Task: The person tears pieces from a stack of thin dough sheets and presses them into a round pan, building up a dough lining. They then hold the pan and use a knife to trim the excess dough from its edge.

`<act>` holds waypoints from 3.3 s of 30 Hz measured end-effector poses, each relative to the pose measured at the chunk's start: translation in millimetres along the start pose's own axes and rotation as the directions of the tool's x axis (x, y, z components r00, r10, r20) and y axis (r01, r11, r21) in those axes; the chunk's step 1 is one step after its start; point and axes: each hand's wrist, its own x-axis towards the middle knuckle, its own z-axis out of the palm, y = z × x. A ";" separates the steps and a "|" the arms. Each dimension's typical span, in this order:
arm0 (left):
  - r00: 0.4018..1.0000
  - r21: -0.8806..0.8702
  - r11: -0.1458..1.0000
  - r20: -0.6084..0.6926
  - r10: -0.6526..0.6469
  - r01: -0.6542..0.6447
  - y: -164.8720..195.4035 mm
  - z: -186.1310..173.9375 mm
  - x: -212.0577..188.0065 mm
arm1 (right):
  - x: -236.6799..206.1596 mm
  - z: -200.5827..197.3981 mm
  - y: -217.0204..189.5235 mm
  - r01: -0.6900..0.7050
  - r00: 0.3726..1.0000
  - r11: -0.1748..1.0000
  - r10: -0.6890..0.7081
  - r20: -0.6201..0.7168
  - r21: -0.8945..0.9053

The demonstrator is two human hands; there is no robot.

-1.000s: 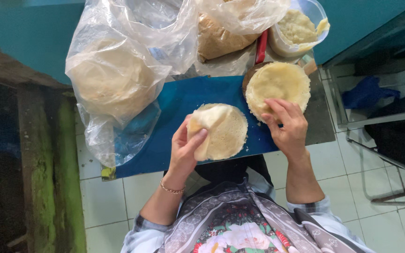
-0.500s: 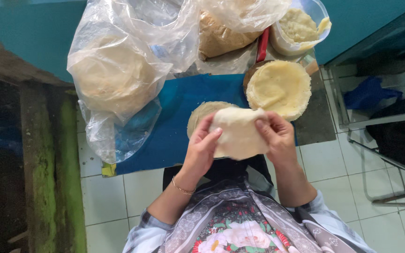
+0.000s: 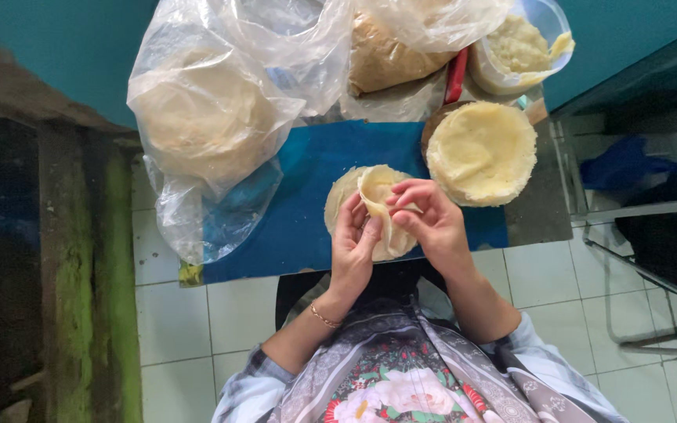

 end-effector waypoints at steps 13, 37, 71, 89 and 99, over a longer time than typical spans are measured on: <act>0.999 0.430 0.902 0.036 -0.040 0.021 5.8 -9.7 -6.6 | -14.3 -6.2 26.9 -0.189 0.981 0.960 0.172 -0.095 -0.205; 0.975 -0.379 0.911 -0.083 -0.208 0.162 29.4 -11.3 1.8 | -11.2 -4.1 27.9 0.034 0.888 0.912 -0.214 -0.406 -0.408; 0.864 0.448 0.857 -0.292 0.409 -0.254 83.4 -55.7 1.4 | 19.9 -150.3 -99.4 0.102 0.882 0.850 -0.318 -0.347 -0.517; 0.883 0.434 0.886 -0.336 0.329 -0.165 63.8 -54.6 13.5 | 19.1 -93.8 -62.5 0.152 0.912 0.057 -0.394 0.118 -0.987; 0.923 0.733 0.659 -0.118 0.366 -0.168 81.4 -28.2 17.6 | 12.7 -79.5 -43.2 0.195 0.896 0.055 -0.417 0.155 -0.979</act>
